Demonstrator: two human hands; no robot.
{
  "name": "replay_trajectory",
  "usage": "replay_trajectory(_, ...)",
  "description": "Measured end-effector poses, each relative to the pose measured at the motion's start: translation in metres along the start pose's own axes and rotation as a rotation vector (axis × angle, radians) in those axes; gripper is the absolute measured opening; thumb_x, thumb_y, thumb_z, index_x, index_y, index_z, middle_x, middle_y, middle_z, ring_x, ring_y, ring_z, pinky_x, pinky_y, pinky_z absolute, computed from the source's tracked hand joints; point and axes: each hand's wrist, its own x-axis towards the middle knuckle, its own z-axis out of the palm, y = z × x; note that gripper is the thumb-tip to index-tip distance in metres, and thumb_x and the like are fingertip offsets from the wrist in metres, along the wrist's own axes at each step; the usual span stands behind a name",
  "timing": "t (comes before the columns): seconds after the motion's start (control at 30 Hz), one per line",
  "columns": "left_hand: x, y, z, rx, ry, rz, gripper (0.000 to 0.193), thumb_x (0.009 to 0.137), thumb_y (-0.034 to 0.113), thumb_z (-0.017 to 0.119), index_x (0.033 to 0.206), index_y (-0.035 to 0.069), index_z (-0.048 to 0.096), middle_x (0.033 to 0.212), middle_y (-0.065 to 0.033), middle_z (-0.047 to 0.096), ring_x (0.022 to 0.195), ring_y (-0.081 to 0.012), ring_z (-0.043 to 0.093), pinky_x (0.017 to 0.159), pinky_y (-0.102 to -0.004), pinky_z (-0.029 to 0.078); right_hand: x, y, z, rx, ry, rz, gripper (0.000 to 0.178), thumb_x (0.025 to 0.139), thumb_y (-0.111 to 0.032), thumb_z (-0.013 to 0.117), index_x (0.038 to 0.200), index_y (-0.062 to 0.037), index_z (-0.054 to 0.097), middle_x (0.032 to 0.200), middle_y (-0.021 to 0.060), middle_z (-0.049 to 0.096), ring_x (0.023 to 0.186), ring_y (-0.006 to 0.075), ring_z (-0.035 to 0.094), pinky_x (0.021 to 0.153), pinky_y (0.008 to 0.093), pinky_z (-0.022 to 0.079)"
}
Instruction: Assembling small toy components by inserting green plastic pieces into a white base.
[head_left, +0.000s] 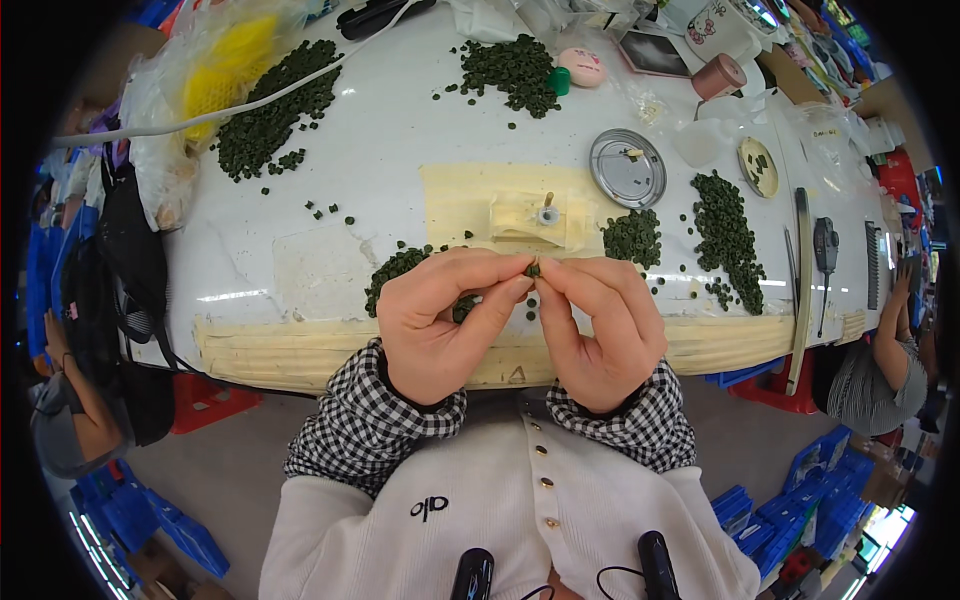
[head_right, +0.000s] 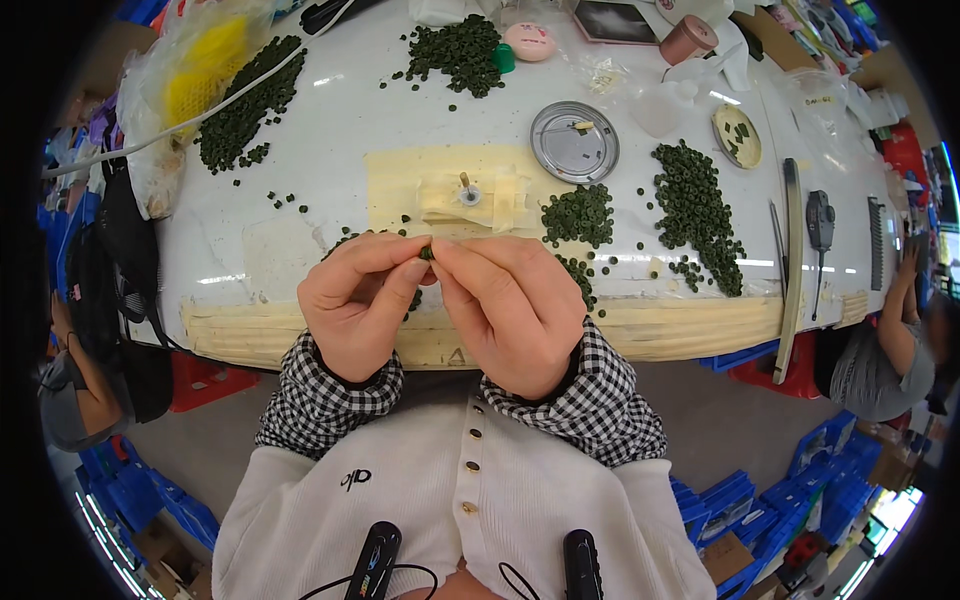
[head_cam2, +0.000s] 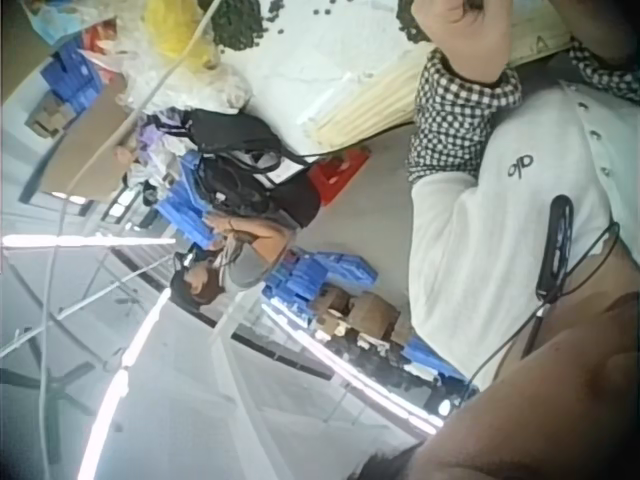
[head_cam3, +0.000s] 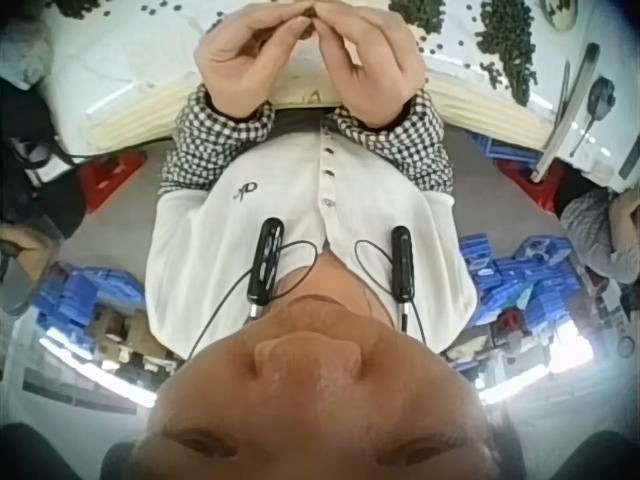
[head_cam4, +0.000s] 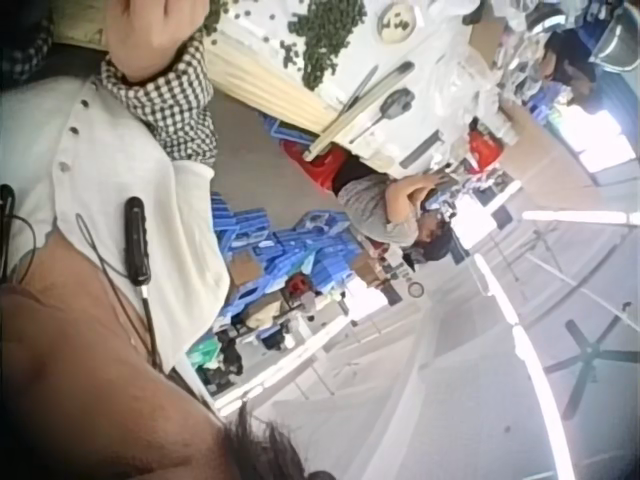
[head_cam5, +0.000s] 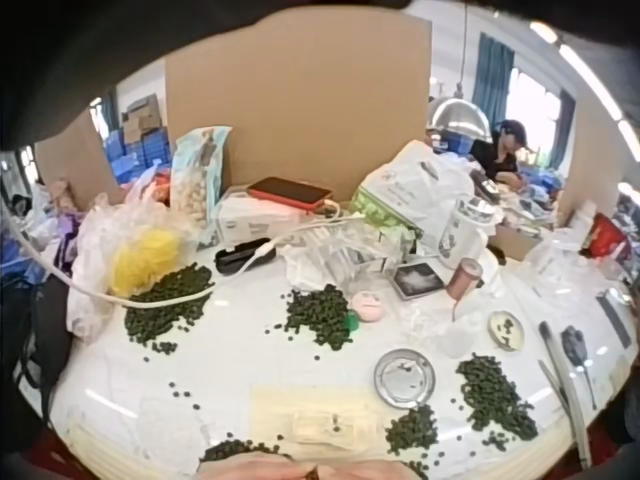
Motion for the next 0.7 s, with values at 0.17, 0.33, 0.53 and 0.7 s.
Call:
replay_trajectory(0.17, 0.0005, 0.0009, -0.0023, -0.042, -0.014, 0.005, 0.022, 0.081, -0.01, 0.068, 0.102, -0.004, 0.069, 0.096, -0.0142, 0.069, 0.082, -0.0168, 0.066, 0.073, -0.0253, 0.052, -0.0015, -0.0012, -0.0012, 0.023, -0.02, 0.038, 0.029, 0.071, 0.01, 0.072, 0.099, 0.0015, 0.068, 0.087, 0.0109, 0.065, 0.072, 0.0227, 0.064, 0.061, 0.0288, 0.052)
replay_trajectory(0.33, 0.0012, 0.0009, -0.0034, -0.082, -0.036, -0.014, 0.024, 0.081, -0.011, 0.067, 0.103, -0.003, 0.069, 0.096, -0.0137, 0.069, 0.085, -0.0168, 0.066, 0.074, -0.0258, 0.051, -0.0018, -0.0015, -0.0023, 0.062, -0.035, 0.084, 0.028, 0.072, 0.01, 0.072, 0.099, 0.001, 0.068, 0.087, 0.0104, 0.064, 0.072, 0.0218, 0.063, 0.062, 0.0284, 0.052)
replay_trajectory(0.53, 0.0014, 0.0011, -0.0041, -0.146, -0.051, -0.046, 0.024, 0.081, -0.012, 0.066, 0.104, -0.005, 0.068, 0.098, -0.0143, 0.068, 0.087, -0.0168, 0.065, 0.075, -0.0254, 0.052, -0.0035, -0.0008, -0.0022, 0.081, -0.035, 0.098, 0.027, 0.073, 0.009, 0.072, 0.098, 0.0009, 0.068, 0.087, 0.0104, 0.064, 0.072, 0.0212, 0.063, 0.062, 0.0279, 0.052)
replay_trajectory(0.7, 0.0011, 0.0012, -0.0038, -0.194, -0.052, -0.071, 0.023, 0.082, -0.012, 0.065, 0.104, -0.006, 0.067, 0.099, -0.015, 0.067, 0.088, -0.0167, 0.065, 0.076, -0.025, 0.052, -0.0037, -0.0013, -0.0028, 0.085, -0.036, 0.108, 0.027, 0.073, 0.009, 0.072, 0.098, 0.001, 0.068, 0.087, 0.0105, 0.064, 0.072, 0.0211, 0.063, 0.062, 0.0279, 0.052)
